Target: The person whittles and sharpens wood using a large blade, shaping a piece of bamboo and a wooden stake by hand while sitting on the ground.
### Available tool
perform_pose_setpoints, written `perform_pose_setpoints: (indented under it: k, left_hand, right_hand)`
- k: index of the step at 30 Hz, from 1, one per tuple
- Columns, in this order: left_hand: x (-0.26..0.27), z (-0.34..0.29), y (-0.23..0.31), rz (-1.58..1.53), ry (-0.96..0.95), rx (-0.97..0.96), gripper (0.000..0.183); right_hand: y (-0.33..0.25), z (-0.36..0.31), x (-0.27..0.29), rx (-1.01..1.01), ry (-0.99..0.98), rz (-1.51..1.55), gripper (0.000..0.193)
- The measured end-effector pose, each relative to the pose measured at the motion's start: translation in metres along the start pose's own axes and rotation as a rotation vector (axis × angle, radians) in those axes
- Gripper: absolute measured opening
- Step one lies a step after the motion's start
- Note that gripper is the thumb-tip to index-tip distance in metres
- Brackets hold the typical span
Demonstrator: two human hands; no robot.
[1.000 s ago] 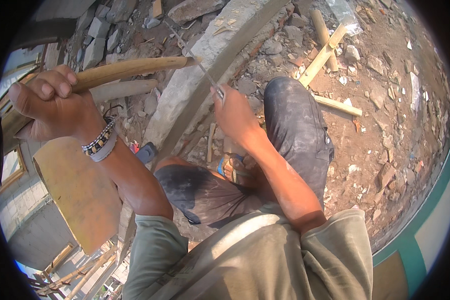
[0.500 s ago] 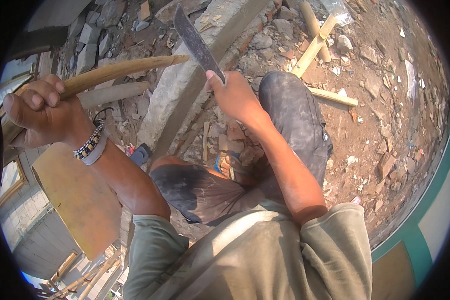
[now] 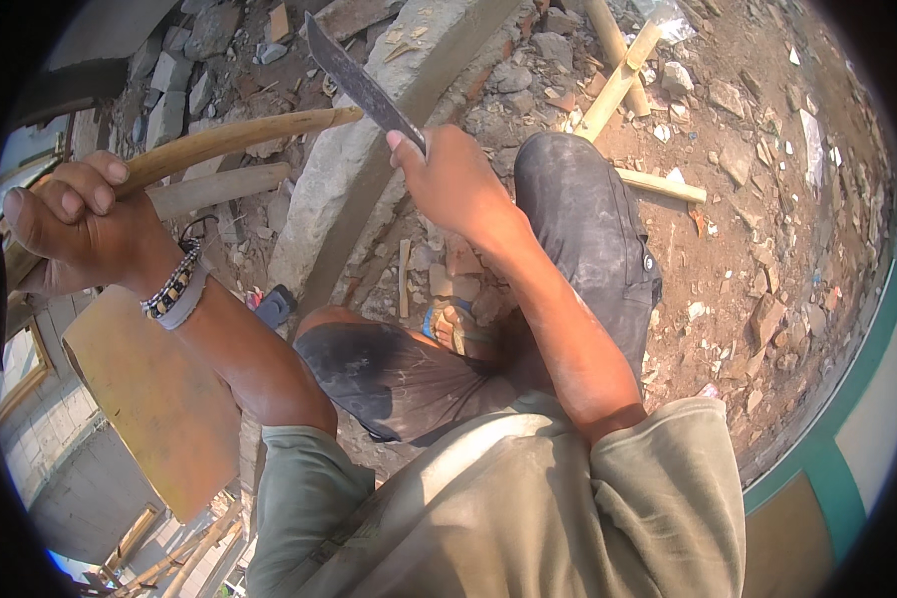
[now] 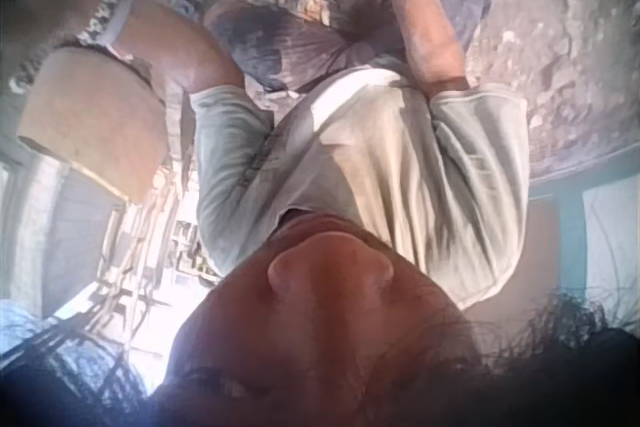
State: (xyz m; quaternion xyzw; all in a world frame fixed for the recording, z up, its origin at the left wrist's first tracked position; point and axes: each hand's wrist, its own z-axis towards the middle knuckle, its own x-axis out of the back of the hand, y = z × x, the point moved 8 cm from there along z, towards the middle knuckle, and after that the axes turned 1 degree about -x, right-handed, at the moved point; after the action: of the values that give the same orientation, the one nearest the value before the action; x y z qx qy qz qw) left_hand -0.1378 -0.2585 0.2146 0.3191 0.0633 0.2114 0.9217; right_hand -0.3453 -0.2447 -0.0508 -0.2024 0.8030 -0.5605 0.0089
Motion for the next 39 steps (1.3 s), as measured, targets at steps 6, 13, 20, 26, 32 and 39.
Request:
perform_pose_setpoints:
  k: [6, 13, 20, 26, 32, 39]
  left_hand:
    - [0.001, 0.007, -0.004, -0.02, -0.029, -0.031, 0.042]
    - [0.003, 0.003, -0.017, -0.171, -0.121, 0.13, 0.039]
    - [-0.01, 0.009, -0.008, -0.093, -0.073, 0.01, 0.039]
    - [-0.002, 0.009, -0.015, -0.079, -0.061, 0.048, 0.04]
    - [0.007, 0.016, -0.022, -0.113, -0.078, 0.01, 0.04]
    - [0.001, 0.001, -0.016, -0.026, 0.018, 0.005, 0.045]
  right_hand:
    - [-0.052, -0.029, 0.034, 0.336, 0.481, 0.485, 0.046]
    - [0.027, 0.004, -0.015, 0.028, 0.032, -0.079, 0.049]
    - [-0.017, -0.021, 0.007, 0.24, 0.344, 0.263, 0.043]
    - [0.023, 0.0, -0.02, -0.026, 0.038, 0.069, 0.043]
    - [-0.034, -0.017, 0.02, 0.345, 0.468, 0.517, 0.048]
    - [0.036, 0.01, -0.009, 0.009, 0.004, -0.023, 0.046]
